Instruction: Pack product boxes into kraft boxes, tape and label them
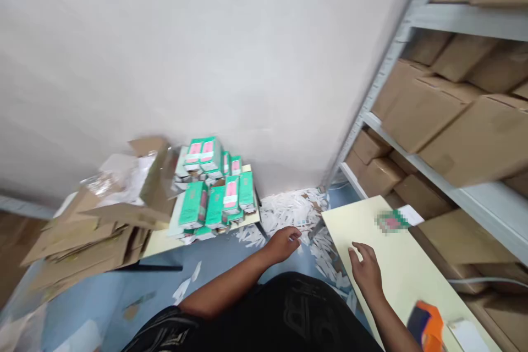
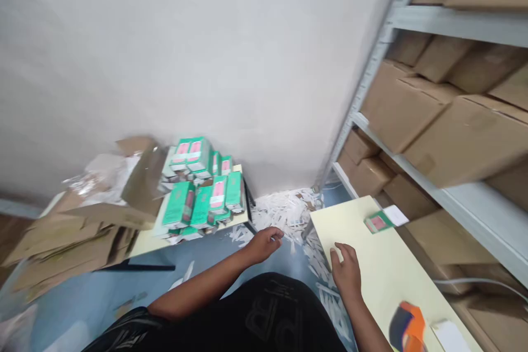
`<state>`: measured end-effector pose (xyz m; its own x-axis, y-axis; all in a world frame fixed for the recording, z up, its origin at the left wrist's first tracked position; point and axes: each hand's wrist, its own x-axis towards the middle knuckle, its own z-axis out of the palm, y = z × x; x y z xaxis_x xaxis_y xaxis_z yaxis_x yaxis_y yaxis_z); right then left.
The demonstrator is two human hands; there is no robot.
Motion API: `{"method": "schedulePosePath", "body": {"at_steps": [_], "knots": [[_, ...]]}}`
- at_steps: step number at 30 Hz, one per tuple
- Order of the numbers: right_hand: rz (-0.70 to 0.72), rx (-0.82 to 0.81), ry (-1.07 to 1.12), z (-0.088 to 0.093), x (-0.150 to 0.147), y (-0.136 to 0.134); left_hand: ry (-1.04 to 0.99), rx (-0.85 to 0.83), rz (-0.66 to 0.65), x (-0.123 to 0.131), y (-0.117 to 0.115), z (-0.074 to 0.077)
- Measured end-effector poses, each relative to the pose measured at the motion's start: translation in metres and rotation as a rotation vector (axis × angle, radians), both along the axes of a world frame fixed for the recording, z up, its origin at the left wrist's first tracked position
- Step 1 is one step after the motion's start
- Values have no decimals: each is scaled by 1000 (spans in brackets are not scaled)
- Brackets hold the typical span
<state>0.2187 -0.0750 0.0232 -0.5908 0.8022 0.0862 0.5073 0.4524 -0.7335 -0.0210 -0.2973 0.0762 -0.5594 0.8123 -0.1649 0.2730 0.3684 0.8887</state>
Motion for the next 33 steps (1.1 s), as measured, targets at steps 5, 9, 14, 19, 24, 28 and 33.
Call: {"method": "schedulePosePath", "body": {"at_steps": [5,9,14,19,24,28,33], "knots": [[135,-1,46,13,-87,-68,-2,15,142,-39,-92,8],[228,-12,69,23,-148,-129,11,37,216,-70,-159,17],[463,-87,63,43,-209,-182,-42,73,374,-95,-219,25],[680,-232,-32,65,-270,-201,-66,167,559,-108,-252,32],[908,-339,-38,79,-346,-223,46,195,817,-120,-298,48],[1127,-387,-21,97,-389,-261,155,196,1141,-128,-359,63],[1321,-440,-47,111,-409,-317,95,186,1552,-160,-466,60]]}}
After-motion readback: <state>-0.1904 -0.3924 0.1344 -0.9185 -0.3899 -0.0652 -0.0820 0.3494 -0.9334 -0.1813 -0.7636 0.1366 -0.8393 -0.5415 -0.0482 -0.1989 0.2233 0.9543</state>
